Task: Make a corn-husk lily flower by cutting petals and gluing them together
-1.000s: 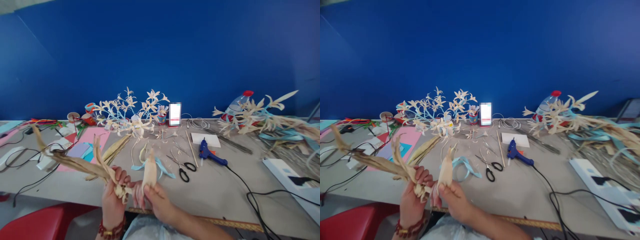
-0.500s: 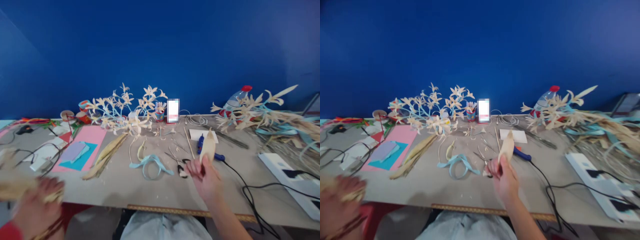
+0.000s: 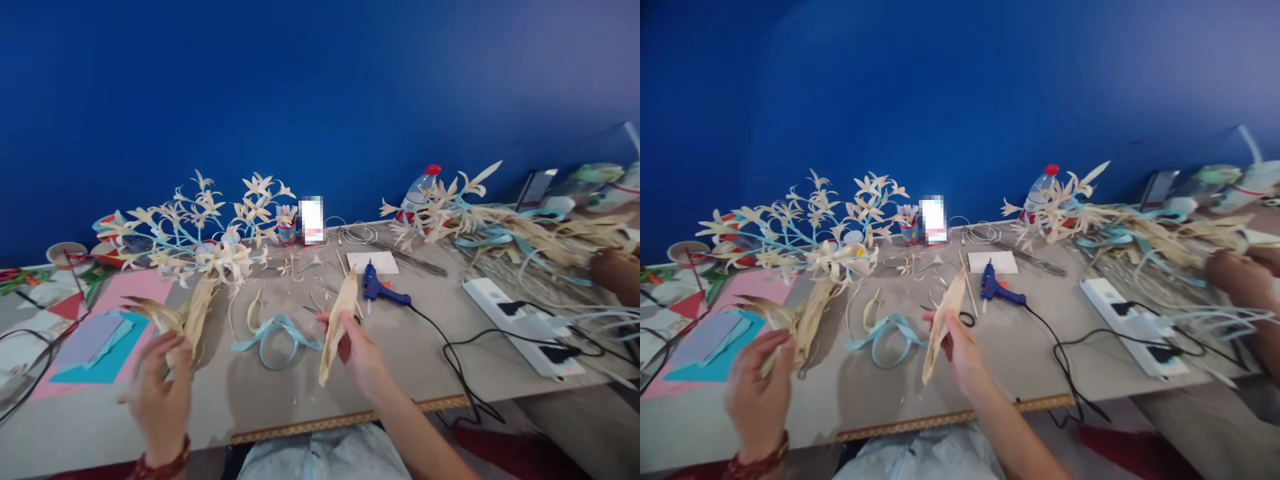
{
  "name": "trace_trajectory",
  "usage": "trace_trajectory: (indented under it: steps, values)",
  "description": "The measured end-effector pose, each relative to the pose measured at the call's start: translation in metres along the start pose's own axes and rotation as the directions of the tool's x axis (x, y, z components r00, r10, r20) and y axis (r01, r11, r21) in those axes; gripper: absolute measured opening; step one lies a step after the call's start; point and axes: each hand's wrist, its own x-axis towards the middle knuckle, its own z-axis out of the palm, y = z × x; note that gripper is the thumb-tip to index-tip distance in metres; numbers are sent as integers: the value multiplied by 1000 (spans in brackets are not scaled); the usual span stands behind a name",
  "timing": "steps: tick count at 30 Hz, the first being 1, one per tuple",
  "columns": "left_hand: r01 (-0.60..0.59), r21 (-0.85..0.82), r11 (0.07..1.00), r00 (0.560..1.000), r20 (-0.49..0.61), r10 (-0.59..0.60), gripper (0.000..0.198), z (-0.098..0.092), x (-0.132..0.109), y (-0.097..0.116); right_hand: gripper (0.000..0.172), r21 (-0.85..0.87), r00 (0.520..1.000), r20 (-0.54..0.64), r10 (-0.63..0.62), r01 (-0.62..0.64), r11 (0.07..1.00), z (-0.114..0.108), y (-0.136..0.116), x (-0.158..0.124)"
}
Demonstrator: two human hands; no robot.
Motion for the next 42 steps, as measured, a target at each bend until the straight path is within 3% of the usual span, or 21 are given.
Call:
trace_trajectory:
  steps: [2, 4, 6, 7, 13, 16, 20, 23, 26, 30, 31, 32, 34, 35, 36, 37, 38, 39, 40, 41, 42]
  values:
    - [-49, -54, 997, 959, 276, 62, 13, 27, -22, 26, 46, -13, 999, 30, 22, -22, 1000, 6, 7, 0]
    - [9, -159, 987, 826, 558, 82, 13, 55, -39, 49, 45, -23, 996, 88, 20, -18, 1000, 14, 12, 0]
    - [31, -193, 981, 705, 699, 115, 9, 78, -50, 66, 43, -45, 989, 144, -3, 10, 999, 20, 16, 0]
    - [24, -202, 979, 673, 727, 133, 7, 86, -53, 71, 43, -61, 986, 164, -20, 30, 998, 21, 17, 0]
    - [108, -214, 971, 712, 698, 75, 17, 99, -55, 72, 28, -329, 949, 234, -213, 283, 901, 11, 17, 0]
    - [235, -252, 939, 690, 723, 21, 18, 99, -55, 68, 25, -423, 934, 299, -196, 313, 850, 4, 14, 0]
    - [477, -298, 827, 644, 758, -98, 21, 99, -58, 64, 33, -479, 915, 280, -291, 396, 783, 2, 11, 0]
    - [524, -322, 789, 661, 737, -138, 21, 100, -60, 62, 31, -427, 925, 289, -249, 357, 831, 6, 14, -2]
    - [453, -352, 819, 730, 674, -114, 19, 100, -61, 62, 25, -340, 919, 369, -135, 269, 901, 9, 21, -4]
    - [347, -360, 866, 784, 618, -57, 15, 93, -62, 60, 24, -354, 903, 418, -100, 263, 898, 7, 24, -9]
    - [303, -371, 878, 815, 578, -37, 12, 89, -62, 59, 22, -356, 902, 422, -94, 260, 898, 6, 23, -10]
    - [236, -384, 893, 854, 520, -3, 11, 83, -62, 59, 21, -358, 897, 436, -77, 251, 899, 5, 23, -12]
    - [16, -408, 913, 927, 347, 139, 31, 69, -61, 59, 20, -370, 875, 484, -5, 210, 905, 4, 22, -14]
    - [-129, -385, 914, 915, 310, 260, 41, 61, -59, 60, 22, -369, 858, 512, 47, 170, 914, 4, 22, -14]
    - [-274, -352, 895, 850, 347, 396, 42, 54, -57, 62, 24, -359, 835, 541, 104, 117, 926, 4, 23, -14]
    - [-433, -332, 838, 719, 434, 543, 35, 48, -54, 64, 28, -343, 810, 565, 156, 58, 938, 5, 25, -14]
    - [-575, -306, 758, 527, 571, 630, 33, 42, -51, 67, 31, -319, 790, 582, 194, 3, 948, 5, 28, -13]
    - [-677, -308, 669, 371, 642, 671, 33, 39, -48, 70, 35, -289, 776, 593, 217, -47, 956, 6, 31, -13]
    - [-745, -309, 592, 260, 683, 683, 33, 37, -46, 73, 38, -258, 767, 599, 229, -85, 962, 7, 34, -12]
    - [-791, -300, 534, 197, 701, 686, 32, 37, -44, 75, 40, -232, 763, 604, 232, -110, 966, 7, 36, -11]
    - [-826, -285, 487, 170, 698, 696, 32, 37, -42, 76, 41, -207, 765, 604, 222, -118, 971, 7, 38, -11]
